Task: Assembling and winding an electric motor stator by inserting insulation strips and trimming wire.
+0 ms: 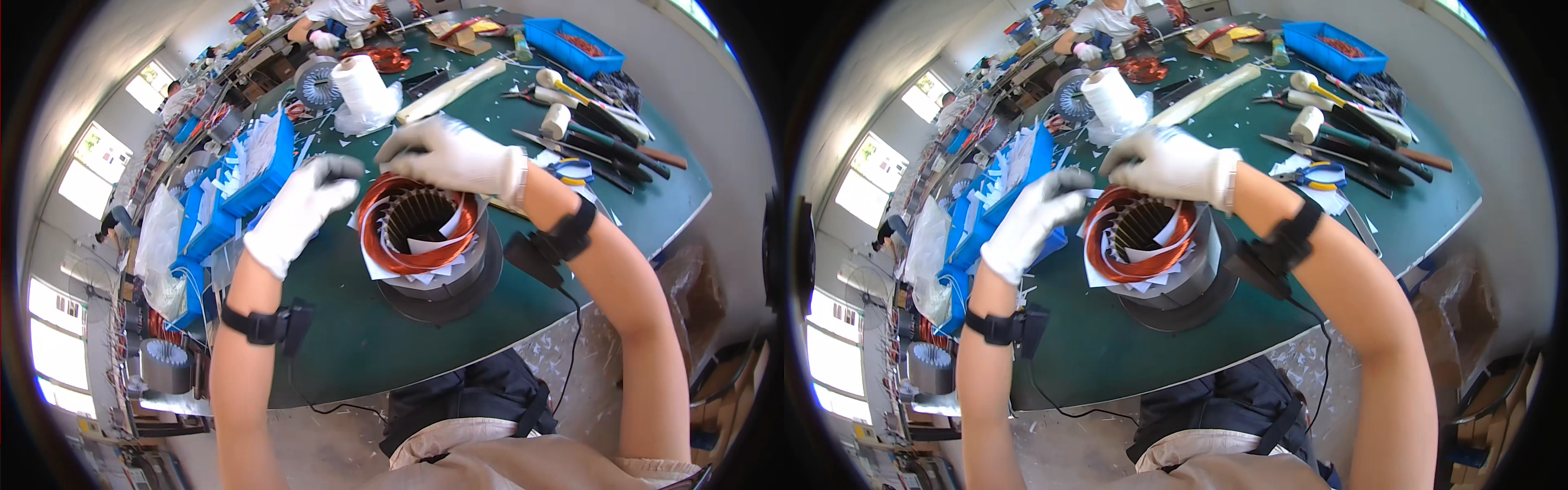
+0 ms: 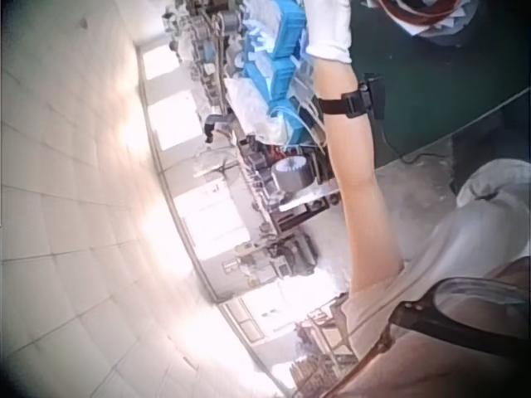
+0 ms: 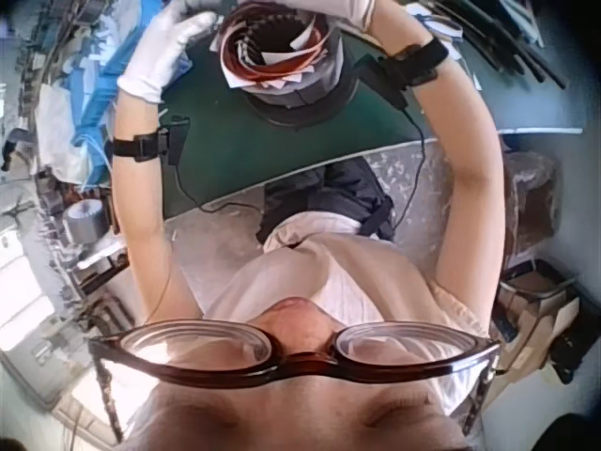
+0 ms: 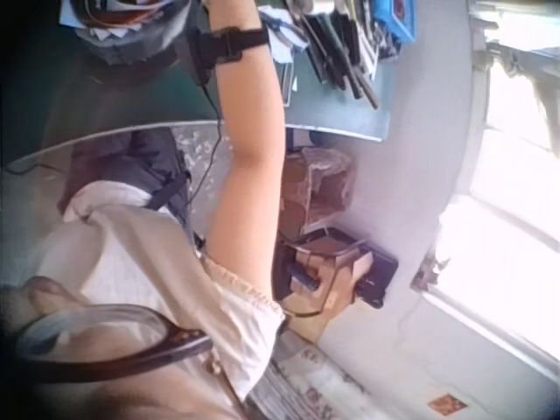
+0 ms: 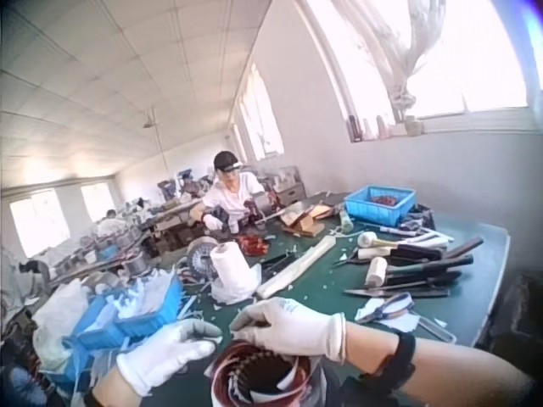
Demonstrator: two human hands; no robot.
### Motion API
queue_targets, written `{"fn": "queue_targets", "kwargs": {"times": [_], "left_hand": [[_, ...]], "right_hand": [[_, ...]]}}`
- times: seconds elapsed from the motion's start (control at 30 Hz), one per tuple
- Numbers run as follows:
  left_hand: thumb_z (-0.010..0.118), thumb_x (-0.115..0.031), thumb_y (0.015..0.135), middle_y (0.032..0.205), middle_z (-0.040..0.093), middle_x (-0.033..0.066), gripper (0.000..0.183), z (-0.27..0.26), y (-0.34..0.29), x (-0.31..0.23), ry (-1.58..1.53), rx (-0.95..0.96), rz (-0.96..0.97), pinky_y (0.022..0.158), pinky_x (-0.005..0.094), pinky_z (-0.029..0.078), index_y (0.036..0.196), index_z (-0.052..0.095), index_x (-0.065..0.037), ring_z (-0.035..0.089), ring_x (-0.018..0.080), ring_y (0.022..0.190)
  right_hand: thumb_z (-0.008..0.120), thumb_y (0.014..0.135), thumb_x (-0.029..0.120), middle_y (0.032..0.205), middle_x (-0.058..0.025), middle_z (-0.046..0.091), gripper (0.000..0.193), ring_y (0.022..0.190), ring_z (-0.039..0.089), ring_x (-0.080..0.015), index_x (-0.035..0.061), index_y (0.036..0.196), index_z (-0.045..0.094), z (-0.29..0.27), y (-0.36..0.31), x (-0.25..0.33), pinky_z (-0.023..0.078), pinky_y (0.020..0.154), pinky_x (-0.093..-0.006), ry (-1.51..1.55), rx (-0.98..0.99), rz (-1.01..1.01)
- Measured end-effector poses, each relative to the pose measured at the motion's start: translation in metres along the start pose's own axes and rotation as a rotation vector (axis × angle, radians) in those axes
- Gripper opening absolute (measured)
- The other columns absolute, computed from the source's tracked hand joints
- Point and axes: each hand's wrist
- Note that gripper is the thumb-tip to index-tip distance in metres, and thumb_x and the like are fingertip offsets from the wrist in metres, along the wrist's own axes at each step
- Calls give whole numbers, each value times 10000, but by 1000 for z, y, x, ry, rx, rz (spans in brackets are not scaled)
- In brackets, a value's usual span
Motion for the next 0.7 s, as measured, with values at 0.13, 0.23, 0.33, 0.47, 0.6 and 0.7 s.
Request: {"fn": "queue_targets", "kwargs": {"times": [0.13,0.23,0.33,0.47,0.6,0.7], "left_hand": [[628,-348,962,1270,616,149,555,28,22,0,-209,142,73,1035,313,451,1340,537,47,569,190,1196],[589,-312,988,1255,616,134,511,46,28,15,-381,150,39,1038,304,447,1349,521,44,576,183,1176],[594,-300,986,1216,628,112,486,49,29,29,-430,128,43,1016,298,460,1331,530,36,590,175,1137],[613,-266,980,1156,655,86,429,48,36,34,-483,119,11,971,293,489,1288,559,28,623,154,1047],[629,-242,974,1132,662,89,406,46,33,24,-405,72,54,960,284,488,1261,567,39,627,151,1039],[586,-330,1003,1229,631,118,483,46,8,20,-309,-79,85,1023,301,443,1307,547,43,588,189,1144]], "right_hand": [[688,821,264,786,-184,689,299,743,705,-301,-3,955,680,8,-15,9,551,720,-406,-251,-198,-164],[666,819,262,838,-207,688,250,831,691,-369,18,873,660,25,-17,11,542,773,-424,-505,-322,-166],[640,838,229,831,-207,689,211,836,694,-364,23,881,664,31,-15,7,544,772,-425,-493,-317,-84],[620,853,206,821,-207,691,180,838,695,-358,38,895,669,35,-10,2,546,773,-422,-524,-346,-99],[693,826,224,782,-184,687,204,762,692,-363,30,884,677,40,-19,5,541,709,-395,-506,-464,-68],[694,815,207,884,-185,688,218,827,691,-340,24,924,649,38,-27,11,539,739,-392,-488,-520,-127]]}}
Point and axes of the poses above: each hand's wrist, its own y-axis towards the middle knuckle, its own z-axis out of the palm, x = y × z
